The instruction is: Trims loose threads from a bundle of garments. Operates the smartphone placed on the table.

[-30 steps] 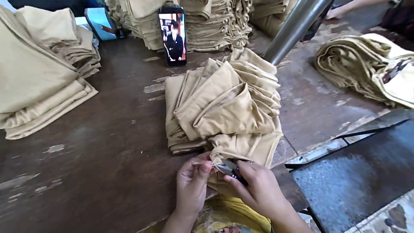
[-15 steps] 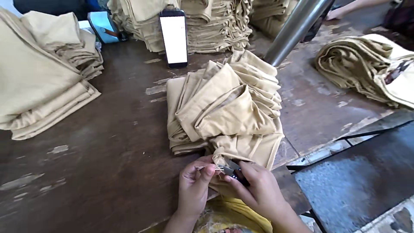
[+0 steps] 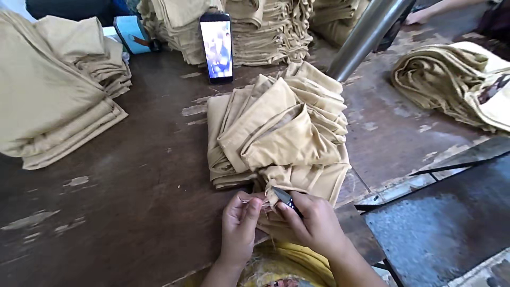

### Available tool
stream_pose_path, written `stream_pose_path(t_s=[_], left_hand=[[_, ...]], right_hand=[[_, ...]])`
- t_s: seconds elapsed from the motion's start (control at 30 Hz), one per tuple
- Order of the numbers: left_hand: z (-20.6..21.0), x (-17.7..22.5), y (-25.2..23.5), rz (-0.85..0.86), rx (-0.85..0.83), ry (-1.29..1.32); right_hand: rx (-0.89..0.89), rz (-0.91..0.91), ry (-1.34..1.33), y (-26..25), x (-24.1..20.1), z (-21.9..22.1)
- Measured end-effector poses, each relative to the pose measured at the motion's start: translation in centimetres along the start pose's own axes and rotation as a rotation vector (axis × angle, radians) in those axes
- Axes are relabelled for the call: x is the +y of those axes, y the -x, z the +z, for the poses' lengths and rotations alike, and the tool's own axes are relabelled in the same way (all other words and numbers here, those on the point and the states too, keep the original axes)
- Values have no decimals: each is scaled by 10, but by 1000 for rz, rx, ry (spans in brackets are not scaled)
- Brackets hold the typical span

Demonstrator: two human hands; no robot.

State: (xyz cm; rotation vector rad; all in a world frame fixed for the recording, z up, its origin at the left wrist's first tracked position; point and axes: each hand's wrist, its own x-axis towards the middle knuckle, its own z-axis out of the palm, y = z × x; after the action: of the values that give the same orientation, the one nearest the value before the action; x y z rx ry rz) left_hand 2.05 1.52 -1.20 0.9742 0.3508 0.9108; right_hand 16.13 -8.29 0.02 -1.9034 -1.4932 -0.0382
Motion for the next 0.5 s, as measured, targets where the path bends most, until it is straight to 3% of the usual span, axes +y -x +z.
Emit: stream_pose_path(t_s=[0.17,0.27,0.5], left_hand=[[-1,1,0,-1,-11,13],[-1,-3,0,135,-59,-109],[11,-9,-1,305,31,-363]], right_hand=[[24,-59,-146,6,4,-16],[55,-176,-288,8,8,-30],[247,-142,-359,-12,5,-15]])
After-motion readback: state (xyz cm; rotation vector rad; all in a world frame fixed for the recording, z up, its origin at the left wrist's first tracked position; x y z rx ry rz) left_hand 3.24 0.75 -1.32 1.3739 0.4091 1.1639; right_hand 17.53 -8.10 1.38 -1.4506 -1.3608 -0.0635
